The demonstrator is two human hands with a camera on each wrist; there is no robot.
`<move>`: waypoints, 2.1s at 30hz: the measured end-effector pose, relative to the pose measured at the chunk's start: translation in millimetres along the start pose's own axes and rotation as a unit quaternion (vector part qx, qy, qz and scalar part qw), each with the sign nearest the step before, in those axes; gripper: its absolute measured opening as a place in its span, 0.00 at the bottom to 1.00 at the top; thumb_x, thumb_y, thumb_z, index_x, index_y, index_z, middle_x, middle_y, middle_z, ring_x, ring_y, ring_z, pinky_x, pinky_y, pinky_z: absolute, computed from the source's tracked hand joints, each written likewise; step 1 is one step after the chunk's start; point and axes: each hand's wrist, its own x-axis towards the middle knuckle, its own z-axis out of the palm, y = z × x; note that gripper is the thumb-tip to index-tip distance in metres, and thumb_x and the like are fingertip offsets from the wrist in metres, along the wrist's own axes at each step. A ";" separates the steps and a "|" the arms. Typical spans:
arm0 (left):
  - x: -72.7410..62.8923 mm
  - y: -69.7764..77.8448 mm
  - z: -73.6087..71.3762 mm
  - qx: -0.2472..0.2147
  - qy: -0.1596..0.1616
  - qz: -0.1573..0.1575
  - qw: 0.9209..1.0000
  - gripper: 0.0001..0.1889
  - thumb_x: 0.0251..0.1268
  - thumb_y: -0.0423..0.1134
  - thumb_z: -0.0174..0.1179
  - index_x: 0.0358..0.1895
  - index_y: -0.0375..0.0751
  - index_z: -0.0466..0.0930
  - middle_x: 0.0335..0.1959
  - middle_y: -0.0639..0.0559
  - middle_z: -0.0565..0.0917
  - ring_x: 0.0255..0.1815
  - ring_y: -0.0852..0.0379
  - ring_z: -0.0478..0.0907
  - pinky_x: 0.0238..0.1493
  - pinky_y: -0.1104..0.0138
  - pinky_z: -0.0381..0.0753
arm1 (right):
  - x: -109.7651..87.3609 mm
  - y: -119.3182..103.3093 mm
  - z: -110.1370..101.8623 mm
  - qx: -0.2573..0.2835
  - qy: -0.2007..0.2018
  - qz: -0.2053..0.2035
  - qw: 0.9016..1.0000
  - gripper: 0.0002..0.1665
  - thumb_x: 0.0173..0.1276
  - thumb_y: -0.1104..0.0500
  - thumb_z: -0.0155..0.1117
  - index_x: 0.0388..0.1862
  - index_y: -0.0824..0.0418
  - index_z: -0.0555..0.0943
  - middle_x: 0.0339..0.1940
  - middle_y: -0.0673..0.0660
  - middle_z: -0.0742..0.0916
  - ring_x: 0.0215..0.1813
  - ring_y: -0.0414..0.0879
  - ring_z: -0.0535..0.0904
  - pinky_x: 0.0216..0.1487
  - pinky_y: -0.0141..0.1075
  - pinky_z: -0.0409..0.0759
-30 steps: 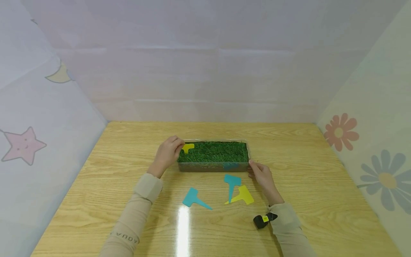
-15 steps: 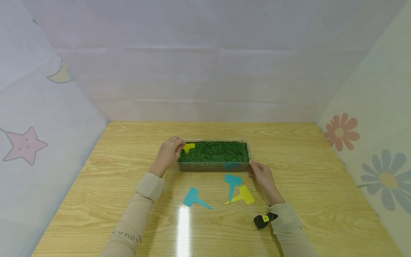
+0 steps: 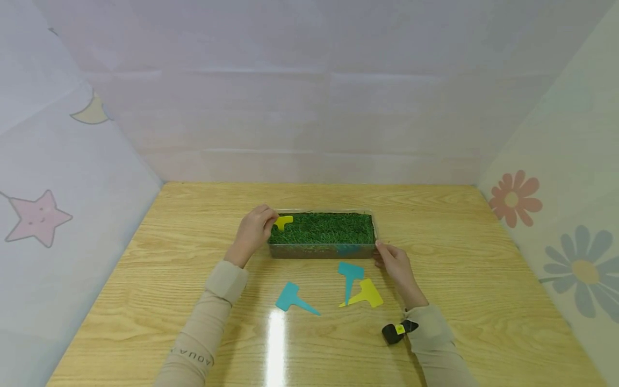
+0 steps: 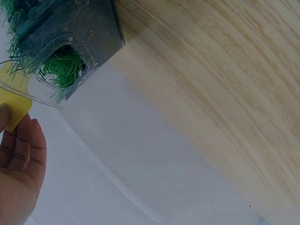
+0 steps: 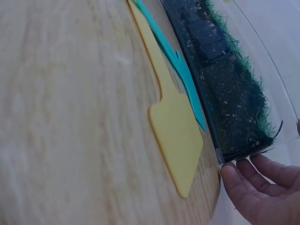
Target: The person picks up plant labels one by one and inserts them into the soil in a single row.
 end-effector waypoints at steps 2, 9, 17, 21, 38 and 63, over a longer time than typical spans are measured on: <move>-0.4 -0.6 0.2 0.000 0.001 0.000 1.000 0.04 0.58 0.25 0.58 0.33 0.33 0.81 0.31 0.46 0.79 0.31 0.51 0.76 0.33 0.64 0.79 | 0.4 0.2 0.1 0.000 0.000 0.000 1.000 0.37 0.70 0.42 0.45 0.58 0.75 0.69 0.53 0.70 0.76 0.54 0.60 0.73 0.51 0.40 0.76; -0.5 -1.1 -1.1 0.009 -0.002 0.003 1.000 0.03 0.58 0.26 0.59 0.33 0.33 0.81 0.31 0.47 0.79 0.31 0.52 0.76 0.33 0.64 0.79 | 2.2 2.2 0.8 -0.001 -0.002 0.005 1.000 0.37 0.70 0.41 0.45 0.58 0.74 0.69 0.53 0.70 0.76 0.54 0.59 0.73 0.51 0.39 0.77; 0.0 -1.3 -4.8 0.020 -0.005 0.013 1.000 0.05 0.57 0.27 0.60 0.37 0.33 0.81 0.32 0.46 0.79 0.31 0.52 0.75 0.30 0.65 0.78 | 2.1 0.1 1.8 0.003 0.001 0.005 1.000 0.36 0.70 0.43 0.45 0.58 0.74 0.70 0.52 0.69 0.76 0.53 0.58 0.74 0.50 0.38 0.77; -0.3 -0.1 -6.6 0.018 -0.010 0.001 1.000 0.09 0.56 0.28 0.61 0.41 0.34 0.80 0.36 0.46 0.79 0.34 0.52 0.76 0.31 0.64 0.78 | 2.9 -0.3 1.7 0.005 0.003 0.003 1.000 0.35 0.71 0.44 0.46 0.58 0.74 0.70 0.52 0.70 0.76 0.53 0.59 0.74 0.50 0.39 0.77; -21.1 9.9 -23.0 -0.036 0.063 -0.002 0.997 0.10 0.53 0.26 0.63 0.40 0.32 0.80 0.37 0.44 0.79 0.38 0.49 0.76 0.38 0.59 0.78 | 4.4 5.7 0.7 0.006 0.006 0.003 1.000 0.36 0.70 0.42 0.46 0.58 0.74 0.70 0.52 0.70 0.76 0.53 0.59 0.74 0.49 0.38 0.78; -52.7 16.1 -33.1 -0.072 0.071 -0.047 0.994 0.09 0.53 0.26 0.63 0.39 0.33 0.79 0.35 0.44 0.80 0.35 0.48 0.76 0.31 0.55 0.78 | -2.6 3.7 -0.7 -0.066 0.015 -0.010 0.998 0.38 0.69 0.39 0.45 0.53 0.73 0.75 0.49 0.68 0.80 0.49 0.57 0.76 0.48 0.41 0.78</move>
